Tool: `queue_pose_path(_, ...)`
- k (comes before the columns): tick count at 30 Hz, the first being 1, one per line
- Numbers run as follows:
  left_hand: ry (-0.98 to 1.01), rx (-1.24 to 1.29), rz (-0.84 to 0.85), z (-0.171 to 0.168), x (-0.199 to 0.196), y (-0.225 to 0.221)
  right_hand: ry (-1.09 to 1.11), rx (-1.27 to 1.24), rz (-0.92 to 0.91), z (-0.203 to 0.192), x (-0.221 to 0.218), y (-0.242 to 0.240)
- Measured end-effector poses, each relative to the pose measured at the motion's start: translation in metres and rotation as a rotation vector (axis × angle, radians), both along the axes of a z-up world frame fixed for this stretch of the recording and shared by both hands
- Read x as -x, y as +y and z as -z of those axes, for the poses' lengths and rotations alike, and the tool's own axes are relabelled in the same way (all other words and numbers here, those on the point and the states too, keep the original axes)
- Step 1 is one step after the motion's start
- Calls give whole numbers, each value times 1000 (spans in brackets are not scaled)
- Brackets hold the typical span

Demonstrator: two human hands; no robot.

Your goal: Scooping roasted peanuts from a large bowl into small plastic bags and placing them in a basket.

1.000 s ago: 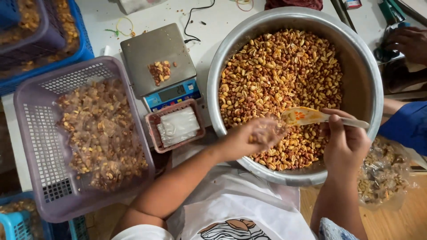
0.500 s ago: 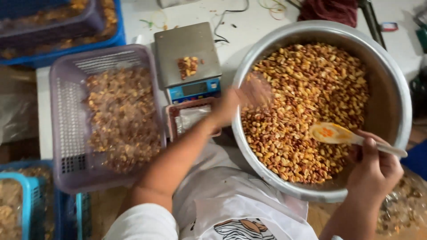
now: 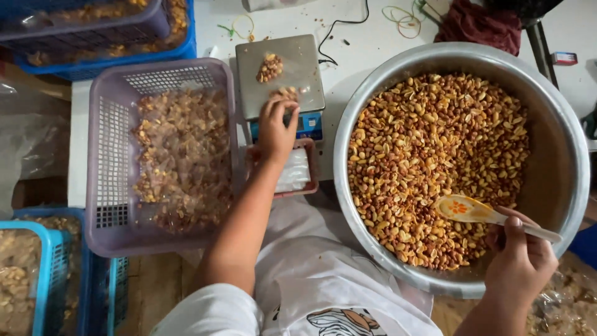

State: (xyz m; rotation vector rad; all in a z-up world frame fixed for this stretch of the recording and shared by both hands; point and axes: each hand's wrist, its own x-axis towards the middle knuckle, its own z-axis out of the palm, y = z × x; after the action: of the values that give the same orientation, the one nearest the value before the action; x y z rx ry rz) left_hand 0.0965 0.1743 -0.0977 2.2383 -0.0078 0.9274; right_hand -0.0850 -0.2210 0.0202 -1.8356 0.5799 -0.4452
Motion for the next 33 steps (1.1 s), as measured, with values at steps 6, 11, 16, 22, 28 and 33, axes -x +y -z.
queue_pose_path(6, 95, 664, 305, -51, 14, -33, -19, -30, -29, -4, -1, 3)
queue_pose_path(11, 595, 1389, 680, -72, 42, -87, -5, -79, -27, -1, 0, 5)
queue_pose_path(16, 966, 1333, 1102, -67, 85, -130, -4, -80, 10, 7, 3, -7)
queue_pose_path(22, 1188, 1212, 984, -49, 89, -156, -43, -77, -17, 3, 8, -9)
queue_pose_path(28, 1335, 1421, 1170, -49, 97, -154, -22, -51, -14, -6, 7, 1)
queue_pose_path(33, 832, 1259, 1244, -76, 104, -119, -11, -49, -2, 8, 3, -6)
